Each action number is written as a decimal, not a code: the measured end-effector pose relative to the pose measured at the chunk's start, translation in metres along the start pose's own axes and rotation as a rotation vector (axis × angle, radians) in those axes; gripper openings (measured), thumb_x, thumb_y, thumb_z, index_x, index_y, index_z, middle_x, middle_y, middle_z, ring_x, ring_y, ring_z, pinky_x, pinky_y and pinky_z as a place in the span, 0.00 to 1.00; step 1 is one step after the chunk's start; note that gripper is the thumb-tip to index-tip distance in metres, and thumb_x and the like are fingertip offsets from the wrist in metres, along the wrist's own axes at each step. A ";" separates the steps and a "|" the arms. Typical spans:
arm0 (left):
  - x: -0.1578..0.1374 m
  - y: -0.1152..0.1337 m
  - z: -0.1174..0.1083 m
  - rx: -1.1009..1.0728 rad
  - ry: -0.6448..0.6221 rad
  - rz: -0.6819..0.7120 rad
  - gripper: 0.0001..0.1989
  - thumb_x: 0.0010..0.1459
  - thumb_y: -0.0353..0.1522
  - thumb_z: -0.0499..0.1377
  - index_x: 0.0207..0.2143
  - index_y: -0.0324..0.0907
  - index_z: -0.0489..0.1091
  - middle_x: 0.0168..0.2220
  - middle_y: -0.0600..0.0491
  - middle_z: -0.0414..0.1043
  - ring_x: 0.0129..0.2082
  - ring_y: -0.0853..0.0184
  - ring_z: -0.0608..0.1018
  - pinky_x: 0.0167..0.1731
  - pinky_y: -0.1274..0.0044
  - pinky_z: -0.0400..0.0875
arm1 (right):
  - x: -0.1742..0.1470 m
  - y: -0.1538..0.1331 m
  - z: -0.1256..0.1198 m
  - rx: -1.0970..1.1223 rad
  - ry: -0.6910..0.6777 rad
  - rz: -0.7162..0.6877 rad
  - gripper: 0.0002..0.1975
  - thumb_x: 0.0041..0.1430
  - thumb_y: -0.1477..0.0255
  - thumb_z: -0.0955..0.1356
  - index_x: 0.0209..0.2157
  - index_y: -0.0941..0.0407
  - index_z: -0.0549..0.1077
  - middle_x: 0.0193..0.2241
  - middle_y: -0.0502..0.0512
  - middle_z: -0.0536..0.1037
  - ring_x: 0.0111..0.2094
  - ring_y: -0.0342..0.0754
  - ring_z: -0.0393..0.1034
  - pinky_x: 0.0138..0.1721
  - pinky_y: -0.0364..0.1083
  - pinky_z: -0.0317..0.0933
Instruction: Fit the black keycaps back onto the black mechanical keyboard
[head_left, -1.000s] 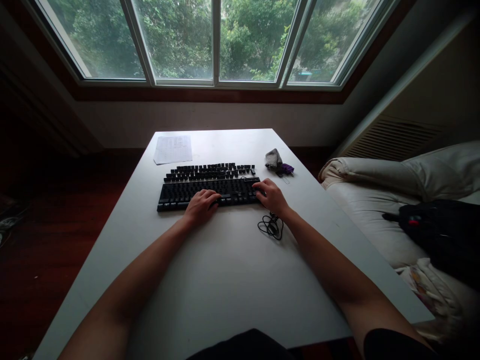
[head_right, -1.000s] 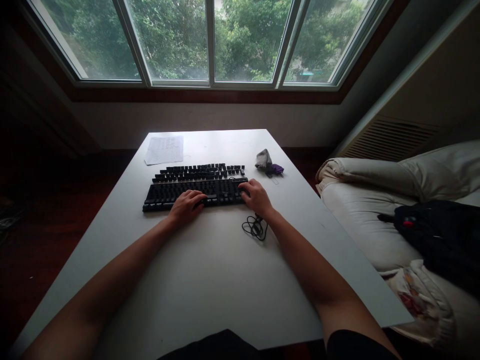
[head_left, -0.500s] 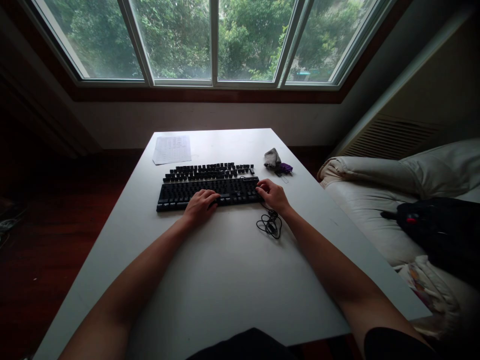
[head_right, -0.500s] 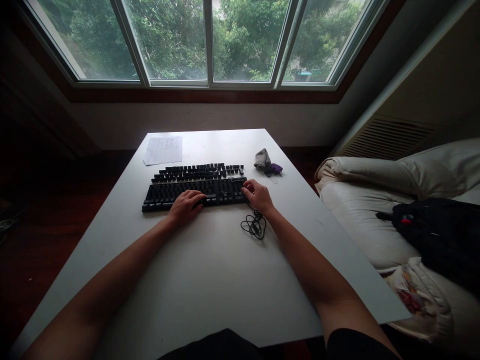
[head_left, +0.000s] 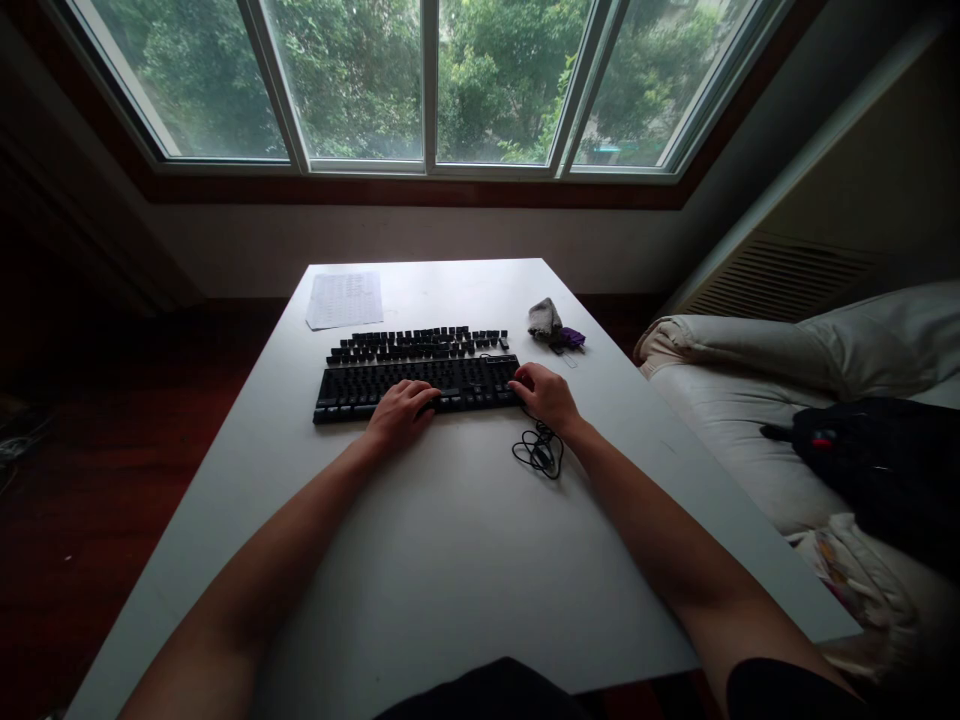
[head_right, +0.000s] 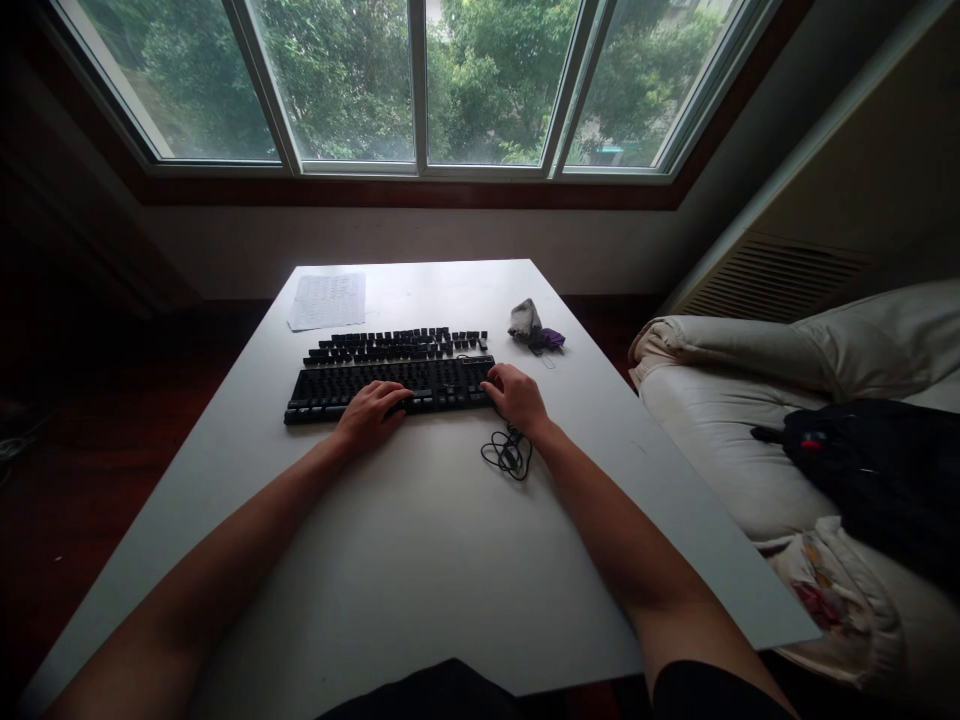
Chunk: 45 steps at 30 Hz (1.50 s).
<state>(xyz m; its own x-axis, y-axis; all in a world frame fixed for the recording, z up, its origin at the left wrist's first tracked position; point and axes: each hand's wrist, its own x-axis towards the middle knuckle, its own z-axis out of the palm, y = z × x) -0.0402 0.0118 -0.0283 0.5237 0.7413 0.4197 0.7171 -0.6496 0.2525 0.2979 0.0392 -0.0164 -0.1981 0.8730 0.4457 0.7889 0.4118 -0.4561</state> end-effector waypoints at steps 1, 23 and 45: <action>0.000 0.000 0.000 -0.001 0.001 -0.001 0.19 0.63 0.33 0.57 0.57 0.48 0.70 0.53 0.48 0.71 0.52 0.57 0.72 0.52 0.63 0.69 | 0.000 -0.001 -0.001 -0.013 -0.004 -0.007 0.09 0.62 0.63 0.68 0.37 0.54 0.73 0.31 0.55 0.77 0.31 0.50 0.70 0.35 0.49 0.62; -0.002 0.002 -0.003 -0.003 -0.005 -0.008 0.19 0.63 0.33 0.57 0.57 0.48 0.70 0.53 0.48 0.71 0.52 0.57 0.71 0.53 0.63 0.68 | 0.005 0.015 -0.013 0.101 -0.218 -0.099 0.07 0.60 0.68 0.70 0.39 0.52 0.80 0.36 0.54 0.75 0.34 0.49 0.70 0.41 0.50 0.65; -0.001 0.004 -0.002 0.006 -0.006 -0.007 0.20 0.63 0.32 0.57 0.57 0.48 0.69 0.54 0.48 0.71 0.52 0.57 0.71 0.53 0.62 0.68 | 0.013 0.039 -0.005 0.205 -0.258 -0.041 0.12 0.61 0.64 0.67 0.40 0.52 0.81 0.38 0.54 0.75 0.31 0.46 0.69 0.37 0.47 0.66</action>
<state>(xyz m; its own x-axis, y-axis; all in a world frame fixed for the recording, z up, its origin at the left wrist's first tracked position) -0.0393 0.0083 -0.0260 0.5214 0.7471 0.4123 0.7236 -0.6432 0.2505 0.3291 0.0659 -0.0247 -0.3884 0.8814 0.2689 0.6488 0.4688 -0.5994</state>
